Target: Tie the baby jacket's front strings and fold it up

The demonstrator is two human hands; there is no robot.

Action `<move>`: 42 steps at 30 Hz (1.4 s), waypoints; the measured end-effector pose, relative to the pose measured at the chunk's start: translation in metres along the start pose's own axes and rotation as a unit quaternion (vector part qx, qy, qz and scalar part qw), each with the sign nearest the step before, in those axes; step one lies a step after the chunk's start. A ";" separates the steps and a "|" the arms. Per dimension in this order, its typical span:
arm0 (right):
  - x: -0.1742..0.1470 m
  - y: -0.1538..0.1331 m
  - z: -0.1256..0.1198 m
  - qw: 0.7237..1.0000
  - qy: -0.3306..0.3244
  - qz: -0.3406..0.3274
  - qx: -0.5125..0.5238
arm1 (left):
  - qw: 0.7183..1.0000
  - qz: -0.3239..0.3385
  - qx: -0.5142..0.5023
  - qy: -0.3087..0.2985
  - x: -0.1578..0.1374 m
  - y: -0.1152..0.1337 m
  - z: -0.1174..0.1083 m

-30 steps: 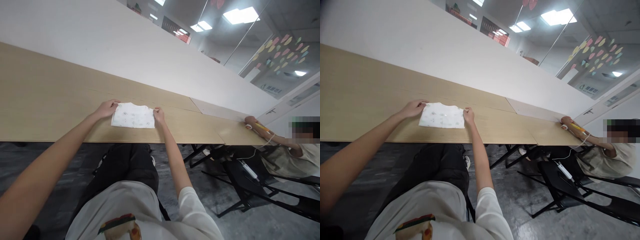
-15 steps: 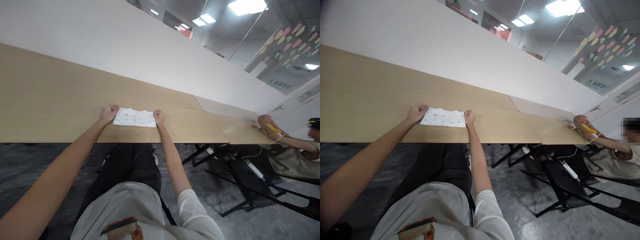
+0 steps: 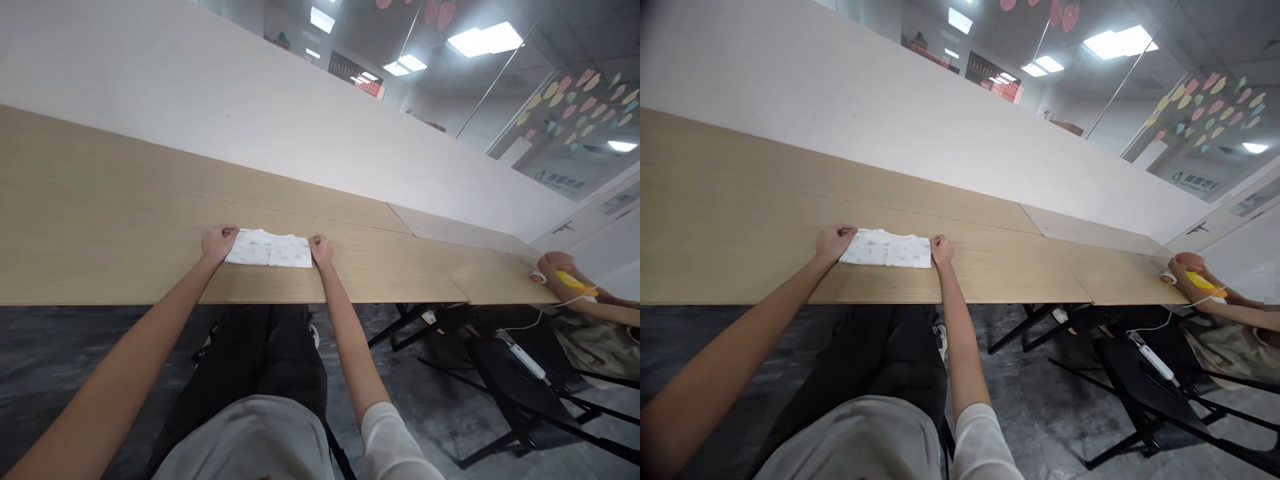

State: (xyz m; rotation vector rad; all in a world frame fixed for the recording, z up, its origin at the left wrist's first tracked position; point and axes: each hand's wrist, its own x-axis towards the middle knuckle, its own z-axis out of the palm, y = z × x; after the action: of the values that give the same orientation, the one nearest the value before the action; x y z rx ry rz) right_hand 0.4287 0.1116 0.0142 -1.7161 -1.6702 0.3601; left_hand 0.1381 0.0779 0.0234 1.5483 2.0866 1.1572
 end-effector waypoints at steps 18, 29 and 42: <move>0.007 0.003 0.008 0.998 -0.023 -0.042 0.033 | 1.000 0.003 0.012 0.016 0.007 -0.006 0.006; 0.008 0.011 0.008 0.992 -0.055 -0.097 0.056 | 0.992 0.037 0.103 -0.054 0.010 -0.012 0.009; 0.010 0.013 0.009 0.992 -0.031 -0.047 0.109 | 0.994 0.059 0.064 -0.070 0.014 -0.021 0.011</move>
State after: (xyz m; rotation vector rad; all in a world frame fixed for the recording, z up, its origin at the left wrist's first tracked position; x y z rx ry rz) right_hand 0.4342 0.1244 0.0024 -1.4752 -1.6818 0.5364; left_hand 0.1267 0.0933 0.0038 1.7777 2.0354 0.9379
